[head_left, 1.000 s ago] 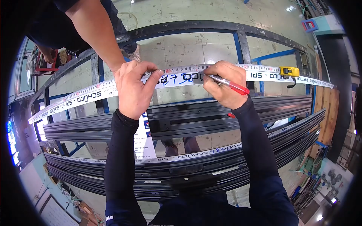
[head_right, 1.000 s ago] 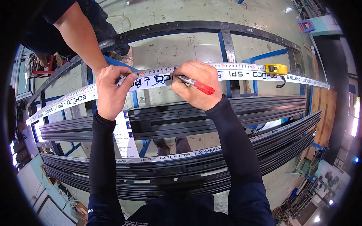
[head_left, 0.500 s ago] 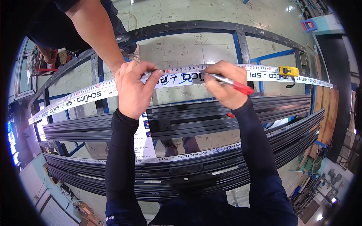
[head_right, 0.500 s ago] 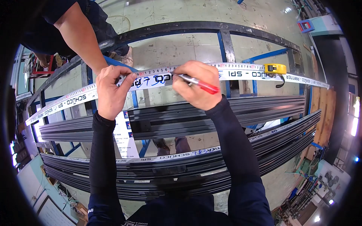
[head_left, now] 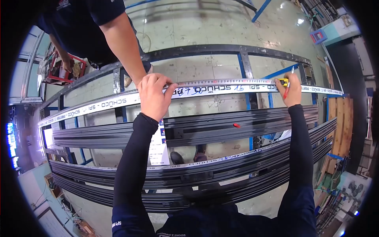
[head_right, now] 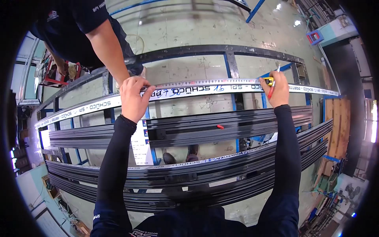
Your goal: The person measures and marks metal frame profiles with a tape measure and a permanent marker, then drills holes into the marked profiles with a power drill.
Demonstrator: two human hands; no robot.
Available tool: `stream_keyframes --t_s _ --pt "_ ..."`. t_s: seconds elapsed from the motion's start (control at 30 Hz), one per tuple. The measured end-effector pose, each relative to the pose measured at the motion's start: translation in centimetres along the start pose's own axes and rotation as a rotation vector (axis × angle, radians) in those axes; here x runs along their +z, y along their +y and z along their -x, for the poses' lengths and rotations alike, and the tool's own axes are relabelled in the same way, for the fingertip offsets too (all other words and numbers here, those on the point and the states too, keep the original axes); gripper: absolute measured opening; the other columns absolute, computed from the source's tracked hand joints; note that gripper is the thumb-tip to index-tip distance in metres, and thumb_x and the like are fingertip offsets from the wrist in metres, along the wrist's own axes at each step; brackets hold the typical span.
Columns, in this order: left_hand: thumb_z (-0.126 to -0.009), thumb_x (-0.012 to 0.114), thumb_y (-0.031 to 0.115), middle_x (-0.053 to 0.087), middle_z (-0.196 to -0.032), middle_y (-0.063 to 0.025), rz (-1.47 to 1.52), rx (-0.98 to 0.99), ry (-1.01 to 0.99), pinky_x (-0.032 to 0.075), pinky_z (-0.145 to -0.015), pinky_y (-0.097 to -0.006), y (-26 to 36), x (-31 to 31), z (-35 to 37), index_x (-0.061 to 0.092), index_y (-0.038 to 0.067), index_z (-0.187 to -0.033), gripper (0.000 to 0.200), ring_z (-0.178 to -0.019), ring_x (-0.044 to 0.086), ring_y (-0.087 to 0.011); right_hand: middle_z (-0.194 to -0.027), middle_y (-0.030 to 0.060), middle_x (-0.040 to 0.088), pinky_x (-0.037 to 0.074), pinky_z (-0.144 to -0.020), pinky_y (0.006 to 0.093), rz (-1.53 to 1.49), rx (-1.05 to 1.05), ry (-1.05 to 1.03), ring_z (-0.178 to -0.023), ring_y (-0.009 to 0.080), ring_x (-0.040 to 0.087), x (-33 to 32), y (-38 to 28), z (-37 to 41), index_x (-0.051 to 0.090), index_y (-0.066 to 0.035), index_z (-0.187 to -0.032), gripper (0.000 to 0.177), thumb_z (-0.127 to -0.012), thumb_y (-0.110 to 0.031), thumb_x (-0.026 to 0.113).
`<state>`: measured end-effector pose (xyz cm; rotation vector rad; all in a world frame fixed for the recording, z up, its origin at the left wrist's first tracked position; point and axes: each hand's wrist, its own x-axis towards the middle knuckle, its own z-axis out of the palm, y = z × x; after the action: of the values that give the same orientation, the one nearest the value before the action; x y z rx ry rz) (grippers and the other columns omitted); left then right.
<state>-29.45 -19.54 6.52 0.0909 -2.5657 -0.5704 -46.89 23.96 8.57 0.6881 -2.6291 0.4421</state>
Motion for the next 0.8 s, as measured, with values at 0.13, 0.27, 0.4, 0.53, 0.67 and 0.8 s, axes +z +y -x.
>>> stream_keyframes --t_s 0.13,0.27,0.4,0.53,0.67,0.8 --pt "-0.085 0.077 0.028 0.065 -0.078 -0.0097 -0.077 0.067 -0.138 0.045 -0.071 -0.0408 0.8 -7.3 -0.5 0.065 0.007 -0.09 0.025 -0.074 0.062 -0.0304 -0.086 0.0145 0.059 0.048 -0.071 0.0433 -0.041 -0.083 0.14 -0.078 0.0346 0.06 -2.6 -1.1 1.0 0.059 -0.003 -0.094 0.024 -0.088 -0.019 0.076" --pt "-0.08 0.082 0.032 0.061 -0.068 -0.0124 -0.127 0.072 -0.523 0.047 -0.06 -0.0398 -2.1 -18.2 0.7 0.061 0.004 -0.089 0.036 -0.063 0.061 -0.0338 -0.084 0.015 0.06 0.049 -0.071 0.0417 -0.057 -0.108 0.113 -0.078 0.0342 0.061 -6.1 -1.7 3.9 0.059 -0.003 -0.092 0.013 -0.091 -0.009 0.07" --pt "-0.078 0.082 0.029 0.063 -0.075 -0.0142 -0.307 -0.003 -0.578 0.049 -0.066 -0.0449 -4.8 -25.4 4.2 0.058 0.003 -0.087 0.036 -0.074 0.064 -0.0373 -0.085 0.016 0.059 0.049 -0.07 0.0412 -0.117 0.0 0.094 -0.076 0.0362 0.06 -7.3 -1.9 8.9 0.058 -0.003 -0.093 0.018 -0.087 -0.009 0.074" --pt "-0.081 0.077 0.022 0.061 -0.074 -0.0137 -0.434 0.034 -0.489 0.046 -0.07 -0.0474 -9.6 -28.9 7.4 0.056 0.003 -0.082 0.028 -0.077 0.06 -0.0371 -0.084 0.0156 0.059 0.049 -0.069 0.0411 -0.109 0.055 0.079 -0.075 0.0361 0.059 -8.0 -4.4 12.8 0.059 -0.003 -0.093 0.022 -0.085 -0.012 0.077" --pt "-0.086 0.073 0.024 0.06 -0.075 -0.0143 -0.498 -0.054 -0.508 0.045 -0.072 -0.0486 -11.7 -30.6 9.4 0.055 0.004 -0.08 0.027 -0.08 0.06 -0.0365 -0.083 0.0147 0.059 0.049 -0.069 0.0414 -0.134 0.066 0.064 -0.076 0.0356 0.06 -8.5 -7.3 15.6 0.059 -0.003 -0.092 0.023 -0.084 -0.013 0.078" --pt "-0.088 0.07 0.028 0.065 -0.081 -0.0148 -0.464 0.072 -0.659 0.048 -0.076 -0.0488 -8.7 -29.8 10.8 0.059 0.004 -0.085 0.026 -0.084 0.064 -0.0368 -0.083 0.0145 0.06 0.05 -0.069 0.0422 -0.155 0.091 0.044 -0.077 0.0357 0.061 -9.2 -10.4 18.0 0.061 -0.003 -0.092 0.024 -0.082 -0.014 0.08"
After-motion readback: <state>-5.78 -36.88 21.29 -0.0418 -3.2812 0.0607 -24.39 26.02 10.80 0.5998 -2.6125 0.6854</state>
